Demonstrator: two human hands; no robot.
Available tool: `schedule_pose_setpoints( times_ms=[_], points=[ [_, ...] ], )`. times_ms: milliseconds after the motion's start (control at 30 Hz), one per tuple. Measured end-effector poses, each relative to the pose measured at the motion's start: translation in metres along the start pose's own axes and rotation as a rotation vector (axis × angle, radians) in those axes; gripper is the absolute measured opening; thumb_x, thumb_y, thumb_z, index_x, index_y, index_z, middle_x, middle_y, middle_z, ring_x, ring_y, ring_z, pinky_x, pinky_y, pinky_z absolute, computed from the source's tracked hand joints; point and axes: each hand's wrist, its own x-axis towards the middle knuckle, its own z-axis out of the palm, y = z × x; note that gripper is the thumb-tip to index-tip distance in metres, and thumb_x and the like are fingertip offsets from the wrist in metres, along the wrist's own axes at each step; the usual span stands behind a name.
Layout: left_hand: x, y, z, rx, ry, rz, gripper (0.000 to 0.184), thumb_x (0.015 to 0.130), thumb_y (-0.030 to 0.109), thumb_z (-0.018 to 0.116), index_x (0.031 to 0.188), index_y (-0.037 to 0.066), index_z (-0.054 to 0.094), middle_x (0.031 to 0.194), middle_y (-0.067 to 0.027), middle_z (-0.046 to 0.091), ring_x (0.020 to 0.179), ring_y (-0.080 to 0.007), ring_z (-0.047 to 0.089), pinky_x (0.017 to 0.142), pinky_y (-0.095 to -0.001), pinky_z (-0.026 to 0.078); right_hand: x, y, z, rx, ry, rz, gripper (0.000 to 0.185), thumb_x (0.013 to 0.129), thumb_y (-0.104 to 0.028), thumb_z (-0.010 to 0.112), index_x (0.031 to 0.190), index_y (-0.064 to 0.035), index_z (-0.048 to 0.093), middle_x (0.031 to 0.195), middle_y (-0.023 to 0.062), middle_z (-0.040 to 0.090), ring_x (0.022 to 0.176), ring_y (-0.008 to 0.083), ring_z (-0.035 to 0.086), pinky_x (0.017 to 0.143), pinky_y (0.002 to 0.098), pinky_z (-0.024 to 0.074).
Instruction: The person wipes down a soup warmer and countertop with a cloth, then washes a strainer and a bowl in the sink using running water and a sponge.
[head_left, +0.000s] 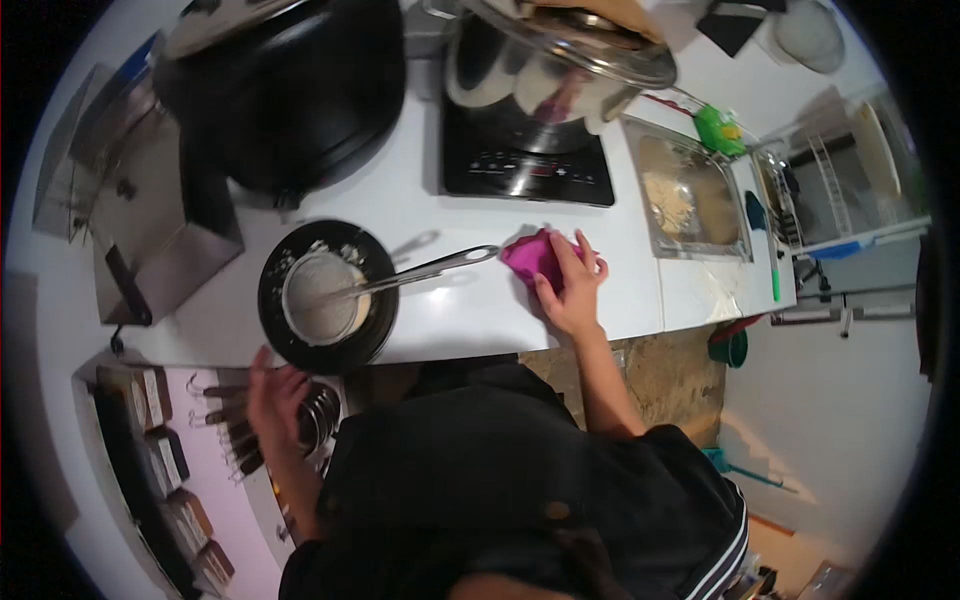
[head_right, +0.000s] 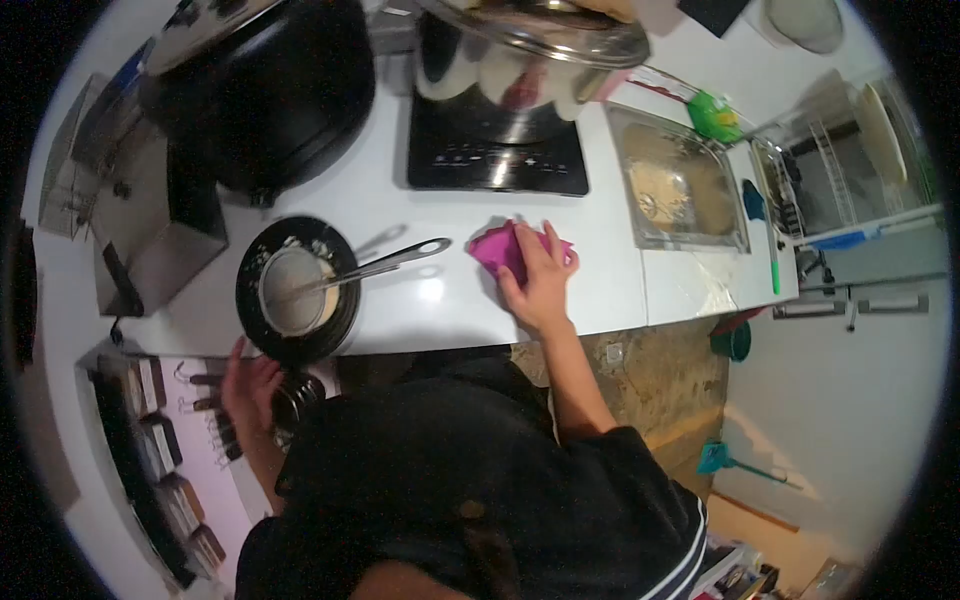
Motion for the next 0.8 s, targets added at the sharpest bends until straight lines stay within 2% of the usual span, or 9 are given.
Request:
schedule_pose_setpoints(
  times_ms=[67,167,233,300,367,500,567,633,800],
  points=[
    [0.002,-0.02,0.015,-0.139,-0.132,-0.048,0.049,0.082,0.019,0.048,0.128,0.013,0.033,0.11,-0.0132,0.053,0.09,-0.026,0.056,0.078,-0.0378,0.048,-0.011,0.01,0.005,-0.077,-0.186,0.017,0.062,0.076,-0.038,0.052,0.131,-0.0137,0.036,0.133,0.0114,0.037,0.125,0.0327,0.029,0.095,0.0529,0.0176],
    [0.016,-0.048,0.027,-0.357,-0.152,-0.17,0.046,0.075,0.013,0.049,0.12,0.007,0.041,0.112,-0.0106,0.053,0.103,-0.0295,0.052,0.088,-0.0476,0.042,-0.006,0.01,-0.004,-0.15,-0.388,0.122,0.067,0.079,-0.046,0.049,0.135,-0.0171,0.027,0.139,0.0125,0.027,0.129,0.0345,0.02,0.095,0.0569,0.0173],
    [0.025,-0.059,0.033,-0.401,-0.162,-0.195,0.044,0.074,0.012,0.049,0.116,0.004,0.044,0.111,-0.0116,0.054,0.104,-0.0303,0.052,0.089,-0.0481,0.041,0.002,0.011,-0.008,0.038,-0.241,0.153,0.069,0.08,-0.044,0.051,0.135,-0.0108,0.026,0.138,0.0186,0.026,0.128,0.0364,0.021,0.094,0.0596,0.0187],
    [0.028,-0.065,0.046,-0.356,-0.046,-0.098,0.045,0.069,0.012,0.049,0.112,0.002,0.047,0.106,-0.0133,0.055,0.096,-0.031,0.054,0.081,-0.0467,0.045,0.021,0.003,-0.016,0.339,-0.068,-0.045,0.068,0.079,-0.038,0.054,0.134,-0.0087,0.027,0.137,0.0186,0.028,0.127,0.037,0.022,0.093,0.06,0.0213],
    [0.026,-0.068,0.053,-0.367,-0.004,-0.094,0.045,0.067,0.008,0.048,0.111,0.0,0.047,0.105,-0.0134,0.054,0.097,-0.0322,0.053,0.083,-0.0473,0.045,0.044,-0.034,-0.031,0.318,0.028,-0.298,0.061,0.078,-0.033,0.057,0.129,-0.009,0.036,0.131,0.0183,0.036,0.125,0.0363,0.028,0.093,0.0587,0.0235],
    [0.002,-0.073,0.07,-0.298,-0.035,0.025,0.044,0.064,0.005,0.047,0.107,-0.004,0.048,0.109,-0.0162,0.054,0.103,-0.0307,0.052,0.09,-0.0466,0.04,0.049,-0.097,-0.049,0.087,-0.043,-0.626,0.051,0.074,-0.034,0.061,0.118,-0.0105,0.05,0.115,0.0164,0.051,0.119,0.0314,0.038,0.093,0.0576,0.0247],
    [-0.01,-0.09,0.071,-0.299,-0.051,0.029,0.045,0.063,0.004,0.048,0.108,-0.004,0.048,0.109,-0.0159,0.054,0.102,-0.0311,0.052,0.09,-0.043,0.042,0.042,-0.095,-0.054,-0.041,-0.321,-0.697,0.052,0.071,-0.031,0.064,0.117,-0.0124,0.05,0.11,0.0141,0.054,0.119,0.0281,0.038,0.092,0.0539,0.0282],
    [-0.044,-0.1,0.116,-0.286,-0.05,0.092,0.044,0.064,0.005,0.047,0.107,-0.004,0.048,0.107,-0.016,0.055,0.1,-0.0312,0.054,0.087,-0.0417,0.045,0.028,-0.085,-0.059,-0.278,-0.494,-0.761,0.041,0.072,-0.028,0.061,0.109,-0.0121,0.055,0.098,0.0105,0.059,0.104,0.0261,0.051,0.086,0.0518,0.0332],
    [-0.088,-0.156,0.178,-0.281,-0.083,-0.003,0.045,0.066,0.008,0.046,0.109,-0.003,0.047,0.107,-0.0156,0.055,0.098,-0.0315,0.055,0.087,-0.0437,0.044,-0.023,0.002,-0.094,-0.207,-0.306,-0.754,0.018,0.075,-0.02,0.053,0.091,-0.0124,0.059,0.082,0.0037,0.059,0.081,0.0208,0.058,0.077,0.0435,0.0383]
  ],
)
